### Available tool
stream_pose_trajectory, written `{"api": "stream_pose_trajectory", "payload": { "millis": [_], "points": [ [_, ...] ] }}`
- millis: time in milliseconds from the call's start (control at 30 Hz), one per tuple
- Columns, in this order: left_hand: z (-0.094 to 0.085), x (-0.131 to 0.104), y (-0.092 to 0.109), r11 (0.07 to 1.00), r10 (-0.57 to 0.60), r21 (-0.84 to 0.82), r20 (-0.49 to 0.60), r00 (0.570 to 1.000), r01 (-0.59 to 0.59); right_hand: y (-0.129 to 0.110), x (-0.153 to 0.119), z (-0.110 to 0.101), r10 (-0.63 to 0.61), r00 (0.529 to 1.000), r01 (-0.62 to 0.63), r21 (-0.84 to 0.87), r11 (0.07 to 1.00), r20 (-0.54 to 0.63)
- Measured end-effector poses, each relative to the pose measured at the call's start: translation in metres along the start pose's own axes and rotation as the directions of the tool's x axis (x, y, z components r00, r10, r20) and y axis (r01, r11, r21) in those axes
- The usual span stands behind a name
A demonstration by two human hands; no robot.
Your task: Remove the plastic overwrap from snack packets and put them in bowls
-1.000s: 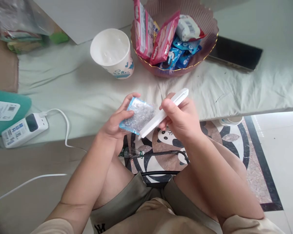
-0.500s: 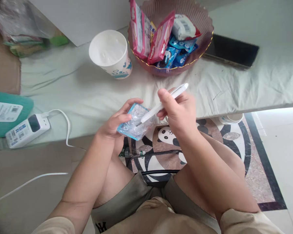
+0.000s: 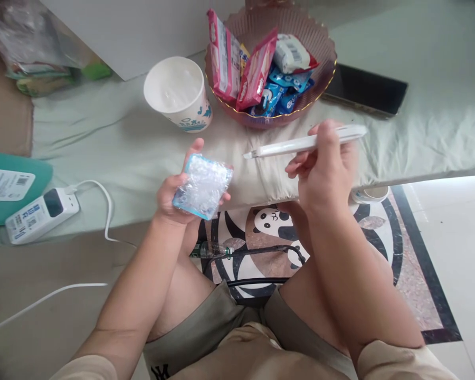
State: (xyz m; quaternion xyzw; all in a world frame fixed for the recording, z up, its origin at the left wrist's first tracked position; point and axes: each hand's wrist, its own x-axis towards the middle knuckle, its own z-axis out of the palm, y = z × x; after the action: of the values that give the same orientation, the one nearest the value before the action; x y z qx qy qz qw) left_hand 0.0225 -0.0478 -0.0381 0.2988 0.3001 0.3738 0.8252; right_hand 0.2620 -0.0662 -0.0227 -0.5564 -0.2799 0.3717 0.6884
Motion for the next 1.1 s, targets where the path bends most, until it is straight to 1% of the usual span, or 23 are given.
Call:
{"api": "stream_pose_trajectory", "payload": {
  "millis": [33,100,167,233,300,400,467,533,567,600,633,667,700,767,800,833,867,933,1000,1033,1100],
  "points": [
    [0.0,0.0,0.001,1.0,0.012,-0.011,-0.007,1.0,-0.012,0.001,-0.002,0.001,0.033,0.999,-0.033,-0.009,0.999,0.034],
    [-0.001,0.0,0.002,0.999,0.038,-0.024,-0.01,0.999,-0.039,0.004,-0.006,0.003,0.147,0.986,-0.144,-0.036,0.989,0.078],
    [-0.002,-0.001,0.001,0.996,0.082,-0.024,-0.026,0.996,-0.083,0.007,-0.006,0.006,0.268,0.959,-0.262,-0.076,0.962,0.096],
    [-0.001,-0.001,-0.001,0.991,0.132,-0.008,-0.056,0.99,-0.133,0.008,-0.006,0.009,0.348,0.932,-0.339,-0.107,0.935,0.095],
    [0.0,0.0,-0.003,0.987,0.16,0.016,-0.076,0.984,-0.159,0.006,-0.004,0.011,0.386,0.919,-0.377,-0.102,0.921,0.086],
    [0.001,0.001,-0.004,0.985,0.168,0.04,-0.101,0.981,-0.165,0.002,-0.002,0.011,0.39,0.918,-0.383,-0.087,0.919,0.072],
    [0.0,0.002,-0.005,0.983,0.183,0.049,-0.116,0.976,-0.178,0.001,-0.003,0.008,0.424,0.903,-0.413,-0.142,0.9,0.06],
    [-0.002,0.003,-0.007,0.98,0.194,0.059,-0.113,0.974,-0.188,0.001,-0.007,0.004,0.454,0.889,-0.427,-0.252,0.868,0.058],
    [-0.003,0.003,-0.008,0.98,0.192,0.07,-0.104,0.976,-0.185,0.002,-0.01,0.003,0.43,0.9,-0.389,-0.304,0.87,0.077],
    [-0.004,0.004,-0.01,0.98,0.181,0.095,-0.087,0.98,-0.172,0.003,-0.013,0.003,0.367,0.922,-0.308,-0.34,0.888,0.123],
    [-0.005,0.004,-0.011,0.979,0.163,0.133,-0.058,0.985,-0.154,0.003,-0.017,0.004,0.274,0.94,-0.191,-0.354,0.916,0.203],
    [-0.006,0.004,-0.012,0.974,0.141,0.181,-0.022,0.99,-0.135,0.004,-0.021,0.005,0.165,0.938,-0.052,-0.345,0.937,0.305],
    [-0.007,0.004,-0.013,0.966,0.12,0.228,0.018,0.993,-0.121,0.005,-0.025,0.007,0.062,0.905,0.085,-0.321,0.943,0.42],
    [-0.008,0.004,-0.014,0.951,0.098,0.285,0.078,0.992,-0.117,0.007,-0.032,0.011,-0.081,0.782,0.318,-0.282,0.905,0.618],
    [-0.008,0.004,-0.014,0.949,0.095,0.292,0.087,0.992,-0.116,0.008,-0.034,0.013,-0.132,0.726,0.415,-0.277,0.867,0.675],
    [-0.008,0.004,-0.014,0.95,0.095,0.288,0.084,0.992,-0.116,0.008,-0.036,0.015,-0.174,0.694,0.495,-0.289,0.819,0.698],
    [-0.008,0.004,-0.014,0.954,0.098,0.279,0.069,0.993,-0.113,0.008,-0.037,0.015,-0.213,0.688,0.555,-0.314,0.77,0.694],
    [-0.007,0.004,-0.015,0.963,0.108,0.245,0.015,0.994,-0.109,0.006,-0.038,0.014,-0.273,0.707,0.609,-0.366,0.703,0.652],
    [-0.004,0.005,-0.015,0.975,0.138,0.183,-0.065,0.988,-0.124,0.001,-0.039,0.012,-0.289,0.714,0.611,-0.365,0.703,0.637],
    [-0.002,0.006,-0.015,0.98,0.153,0.146,-0.112,0.982,-0.136,-0.002,-0.039,0.01,-0.276,0.703,0.602,-0.341,0.722,0.656],
    [0.002,0.007,-0.014,0.984,0.172,0.079,-0.202,0.964,-0.159,-0.009,-0.041,0.009,-0.236,0.645,0.581,-0.266,0.769,0.727]
  ]
}}
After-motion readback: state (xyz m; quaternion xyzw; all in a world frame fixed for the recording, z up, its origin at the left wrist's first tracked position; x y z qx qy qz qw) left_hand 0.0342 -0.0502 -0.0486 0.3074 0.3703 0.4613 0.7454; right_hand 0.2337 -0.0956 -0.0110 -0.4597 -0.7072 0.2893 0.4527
